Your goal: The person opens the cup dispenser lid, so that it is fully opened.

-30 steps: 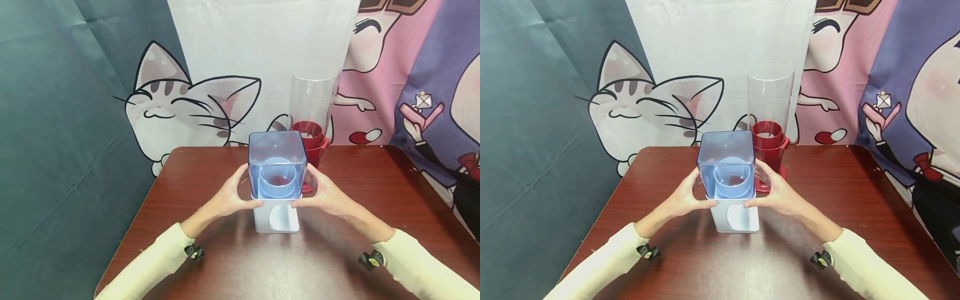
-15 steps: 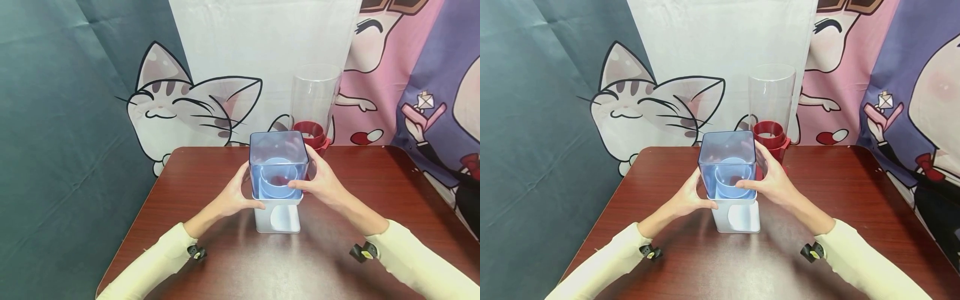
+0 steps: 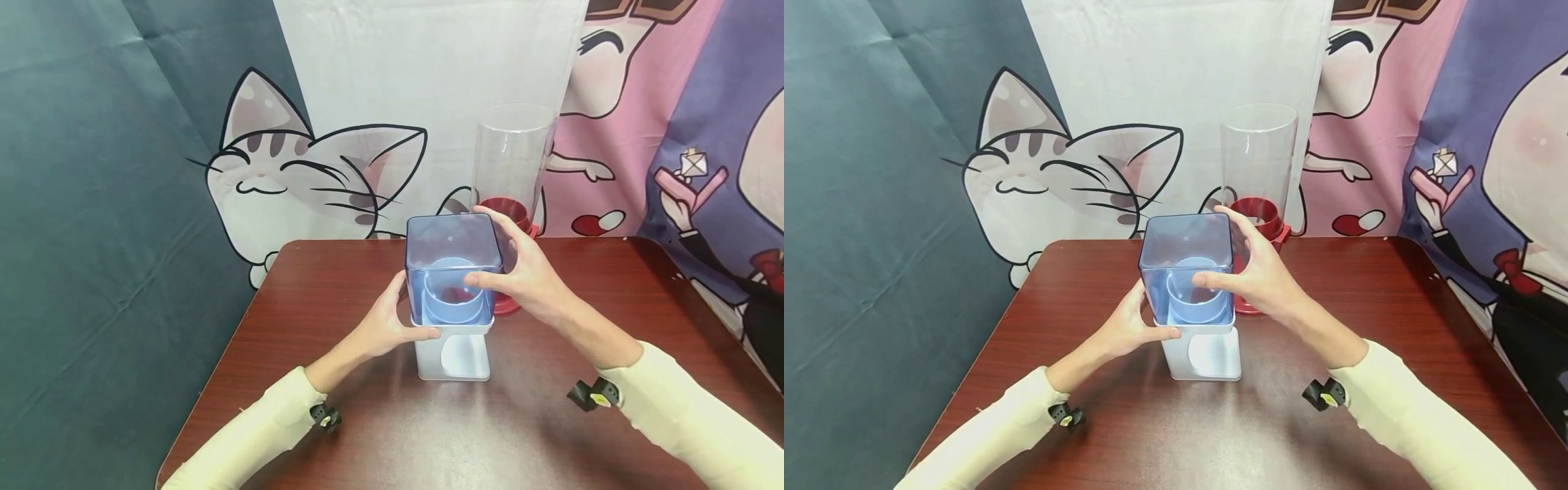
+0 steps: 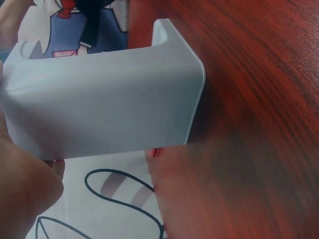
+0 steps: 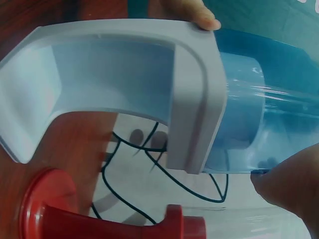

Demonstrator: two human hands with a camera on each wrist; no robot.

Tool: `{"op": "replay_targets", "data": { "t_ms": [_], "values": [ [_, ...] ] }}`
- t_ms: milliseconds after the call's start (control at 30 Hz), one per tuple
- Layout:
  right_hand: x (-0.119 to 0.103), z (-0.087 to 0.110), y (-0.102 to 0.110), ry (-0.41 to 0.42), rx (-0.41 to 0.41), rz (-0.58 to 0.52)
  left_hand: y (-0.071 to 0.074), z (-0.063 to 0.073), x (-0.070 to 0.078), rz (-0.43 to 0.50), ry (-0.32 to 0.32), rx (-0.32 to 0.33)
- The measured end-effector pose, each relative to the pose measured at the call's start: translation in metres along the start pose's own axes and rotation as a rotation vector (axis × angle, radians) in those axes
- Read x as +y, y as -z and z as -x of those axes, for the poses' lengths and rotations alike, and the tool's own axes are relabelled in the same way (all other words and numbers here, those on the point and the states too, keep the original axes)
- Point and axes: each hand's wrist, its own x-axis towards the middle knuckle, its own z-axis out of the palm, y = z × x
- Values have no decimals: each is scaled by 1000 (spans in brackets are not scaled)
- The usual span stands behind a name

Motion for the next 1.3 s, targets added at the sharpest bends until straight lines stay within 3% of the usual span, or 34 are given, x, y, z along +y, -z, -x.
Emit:
{"op": "replay_targets", "data": {
  "t_ms": [533, 733, 1067, 1300],
  "values": [
    [-12, -8, 7, -10, -19, 26, 3, -5, -1, -127, 24, 10],
    [-14, -9, 9, -18, -34, 65, 4, -5, -1, -120, 26, 8],
    [-22, -7, 8, -111, 1, 83, 4, -6, -3, -96, -25, 7],
    [-15, -6, 6, -32, 19, 78, 4, -5, -3, -113, -11, 11]
  ]
}}
